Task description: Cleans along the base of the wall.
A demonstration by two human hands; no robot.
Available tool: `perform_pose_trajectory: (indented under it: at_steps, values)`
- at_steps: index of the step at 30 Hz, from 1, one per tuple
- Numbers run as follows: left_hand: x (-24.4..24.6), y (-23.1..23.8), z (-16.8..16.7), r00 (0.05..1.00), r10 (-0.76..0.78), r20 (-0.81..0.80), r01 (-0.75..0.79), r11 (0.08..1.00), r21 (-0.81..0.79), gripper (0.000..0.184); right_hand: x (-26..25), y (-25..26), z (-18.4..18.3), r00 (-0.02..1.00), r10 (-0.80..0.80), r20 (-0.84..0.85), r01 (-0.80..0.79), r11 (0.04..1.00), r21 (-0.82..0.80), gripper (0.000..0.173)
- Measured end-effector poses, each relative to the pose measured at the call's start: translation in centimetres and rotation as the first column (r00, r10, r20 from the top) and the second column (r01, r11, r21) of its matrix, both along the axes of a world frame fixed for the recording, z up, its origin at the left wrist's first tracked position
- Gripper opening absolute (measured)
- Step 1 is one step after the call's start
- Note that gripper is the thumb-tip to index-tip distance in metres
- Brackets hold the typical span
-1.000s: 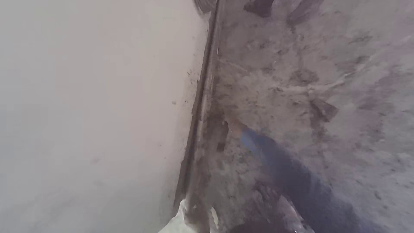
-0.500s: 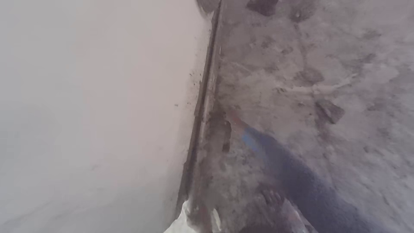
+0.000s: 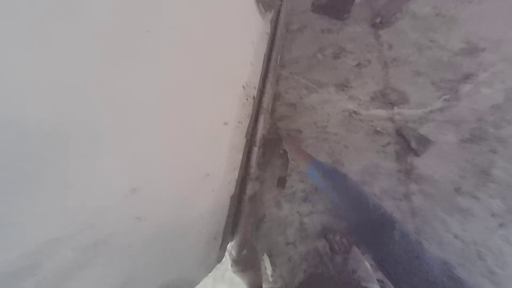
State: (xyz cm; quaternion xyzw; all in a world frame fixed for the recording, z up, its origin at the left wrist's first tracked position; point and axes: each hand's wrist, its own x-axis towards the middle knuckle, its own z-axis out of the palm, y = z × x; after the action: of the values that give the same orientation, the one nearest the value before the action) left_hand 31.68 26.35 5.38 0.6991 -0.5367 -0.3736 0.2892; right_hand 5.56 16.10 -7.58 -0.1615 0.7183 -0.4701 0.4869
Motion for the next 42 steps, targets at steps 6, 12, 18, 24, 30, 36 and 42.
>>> perform_pose_trajectory:
  at_steps: [6, 12, 18, 24, 30, 36, 42]
  values:
    - [0.5, -0.3, 0.1, 0.929, 0.013, -0.37, -0.038, 0.997, -0.06, 0.021, 0.3, -1.8, -2.0, 0.985, -0.126, 0.121, 0.124, 0.992, 0.023, 0.034]
    - [10.0, -0.5, -15.2, 0.981, -0.179, 0.08, 0.195, 0.931, -0.309, 0.03, 2.9, -0.8, -0.3, 0.977, -0.196, 0.084, 0.194, 0.981, 0.031, 0.033]
    - [11.2, 0.0, -16.5, 0.943, -0.063, 0.327, 0.144, 0.963, -0.228, 0.026, 6.7, 4.5, -1.5, 0.954, -0.15, 0.259, 0.133, 0.988, 0.083, 0.041]
    - [10.7, -0.1, -16.8, 0.932, 0.003, 0.362, 0.079, 0.974, -0.21, 0.029, 10.7, 3.9, 0.6, 0.977, -0.134, 0.167, 0.124, 0.99, 0.072, 0.031]
    - [11.8, 0.2, -18.0, 0.922, -0.041, 0.384, 0.115, 0.979, -0.169, 0.033, 11.6, 4.1, 0.8, 0.975, -0.162, 0.153, 0.153, 0.986, 0.067, 0.03]
    - [11.0, -0.2, -17.1, 0.913, -0.015, 0.408, 0.119, 0.966, -0.23, 0.028, 11.2, 3.5, 0.3, 0.94, -0.246, 0.237, 0.249, 0.968, 0.019, 0.033]
    - [11.5, 0.2, -18.2, 0.917, -0.039, 0.397, 0.131, 0.969, -0.209, 0.032, 11.3, 3.5, 0.9, 0.977, -0.196, 0.083, 0.192, 0.98, 0.058, 0.03]
